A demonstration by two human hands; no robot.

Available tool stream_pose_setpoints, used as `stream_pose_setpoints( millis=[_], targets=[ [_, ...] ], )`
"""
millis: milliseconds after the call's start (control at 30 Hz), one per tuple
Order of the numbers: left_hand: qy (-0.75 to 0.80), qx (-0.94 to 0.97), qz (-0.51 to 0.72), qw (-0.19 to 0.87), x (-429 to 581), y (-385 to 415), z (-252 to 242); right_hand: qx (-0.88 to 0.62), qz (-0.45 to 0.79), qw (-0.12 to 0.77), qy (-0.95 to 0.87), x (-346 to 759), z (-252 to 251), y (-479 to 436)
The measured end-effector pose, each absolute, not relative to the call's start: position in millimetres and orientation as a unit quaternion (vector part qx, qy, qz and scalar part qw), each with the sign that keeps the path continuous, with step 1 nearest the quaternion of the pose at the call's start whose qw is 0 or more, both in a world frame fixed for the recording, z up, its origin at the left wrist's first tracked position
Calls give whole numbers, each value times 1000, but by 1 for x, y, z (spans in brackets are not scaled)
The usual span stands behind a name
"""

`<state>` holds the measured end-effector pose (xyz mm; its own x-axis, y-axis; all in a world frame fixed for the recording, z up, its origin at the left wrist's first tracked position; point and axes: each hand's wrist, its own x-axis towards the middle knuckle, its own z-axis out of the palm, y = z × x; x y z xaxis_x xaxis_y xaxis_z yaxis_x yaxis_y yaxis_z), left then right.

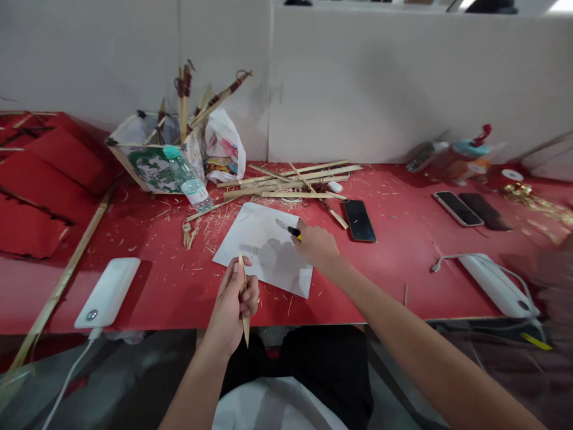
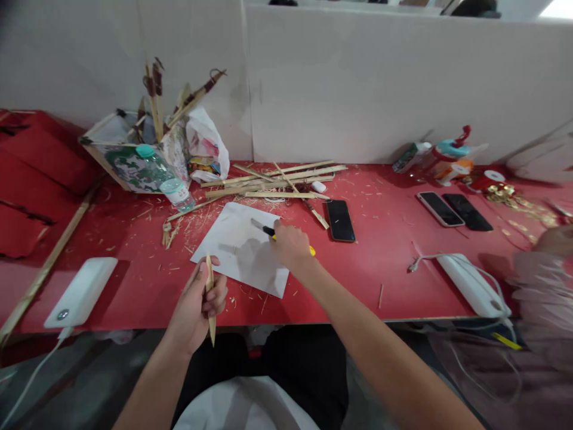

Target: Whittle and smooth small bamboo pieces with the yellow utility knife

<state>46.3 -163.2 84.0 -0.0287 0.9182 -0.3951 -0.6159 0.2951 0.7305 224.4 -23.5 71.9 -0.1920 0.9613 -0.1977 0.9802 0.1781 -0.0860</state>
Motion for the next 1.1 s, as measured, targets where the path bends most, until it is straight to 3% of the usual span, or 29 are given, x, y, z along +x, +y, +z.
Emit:
stream_pose_setpoints(
  millis=[300,900,1000,1100],
  targets=[
    [372,107,581,716,47,-162,101,685,-83,52,722,283,63,-10],
    [430,82,597,672,59,-133,85,671,-47,-15,740,289,53,-15],
    [419,72,616,664,61,-127,84,642,-113,-93,753,283,72,-43],
    [409,50,633,656,68,-120,84,564,-345,-206,721,267,87,-82]
  ],
)
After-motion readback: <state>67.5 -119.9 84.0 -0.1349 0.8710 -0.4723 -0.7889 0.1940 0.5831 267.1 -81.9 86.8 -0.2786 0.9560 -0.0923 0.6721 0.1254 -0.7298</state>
